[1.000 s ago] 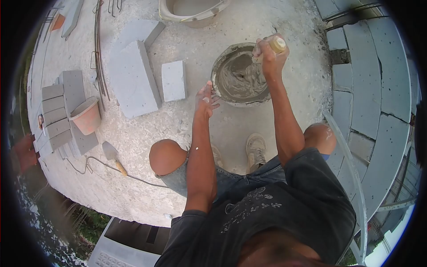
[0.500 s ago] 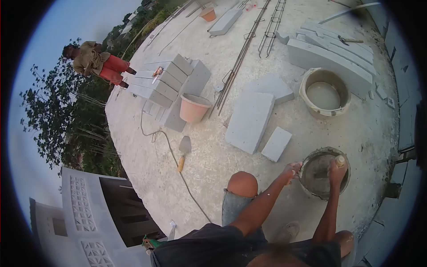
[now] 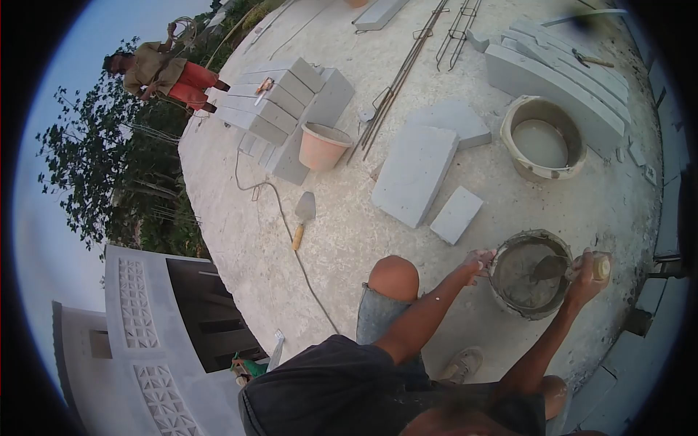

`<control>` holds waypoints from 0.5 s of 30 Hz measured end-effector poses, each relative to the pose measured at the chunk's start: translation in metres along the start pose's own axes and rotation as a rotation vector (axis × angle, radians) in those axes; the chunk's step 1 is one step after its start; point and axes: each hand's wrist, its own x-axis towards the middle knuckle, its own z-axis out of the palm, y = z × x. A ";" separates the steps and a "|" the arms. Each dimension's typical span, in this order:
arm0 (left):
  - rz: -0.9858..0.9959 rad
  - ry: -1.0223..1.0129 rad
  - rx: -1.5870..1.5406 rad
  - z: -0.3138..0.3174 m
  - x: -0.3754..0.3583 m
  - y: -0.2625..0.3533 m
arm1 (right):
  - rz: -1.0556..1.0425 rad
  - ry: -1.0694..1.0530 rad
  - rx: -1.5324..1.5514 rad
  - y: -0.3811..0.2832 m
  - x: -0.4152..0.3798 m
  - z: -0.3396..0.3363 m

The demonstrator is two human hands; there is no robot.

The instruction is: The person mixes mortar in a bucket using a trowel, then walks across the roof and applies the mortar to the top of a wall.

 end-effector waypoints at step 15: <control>-0.007 0.104 0.082 0.015 -0.009 0.024 | 0.092 0.123 0.063 0.077 -0.035 -0.021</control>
